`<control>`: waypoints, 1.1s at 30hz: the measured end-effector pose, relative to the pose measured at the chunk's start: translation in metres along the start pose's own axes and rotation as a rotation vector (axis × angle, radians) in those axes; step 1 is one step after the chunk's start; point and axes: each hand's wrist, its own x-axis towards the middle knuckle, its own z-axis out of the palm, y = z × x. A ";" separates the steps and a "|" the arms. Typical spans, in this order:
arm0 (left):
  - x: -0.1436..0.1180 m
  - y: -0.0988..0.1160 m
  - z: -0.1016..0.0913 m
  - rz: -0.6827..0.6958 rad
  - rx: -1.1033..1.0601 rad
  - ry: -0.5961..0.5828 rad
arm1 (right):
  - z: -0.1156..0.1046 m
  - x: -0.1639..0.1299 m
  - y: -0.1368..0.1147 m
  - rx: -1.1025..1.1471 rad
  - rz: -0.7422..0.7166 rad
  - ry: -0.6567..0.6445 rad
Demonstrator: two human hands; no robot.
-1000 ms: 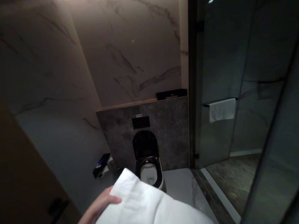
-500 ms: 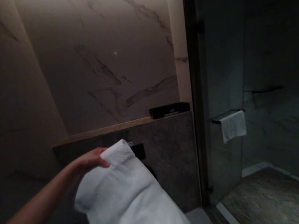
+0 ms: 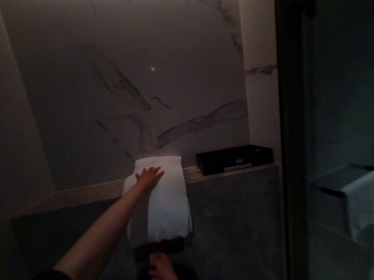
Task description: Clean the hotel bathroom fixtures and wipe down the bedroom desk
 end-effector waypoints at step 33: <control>-0.175 -0.186 0.212 0.379 -0.208 0.144 | -0.169 0.051 -0.080 -1.059 -1.248 -0.188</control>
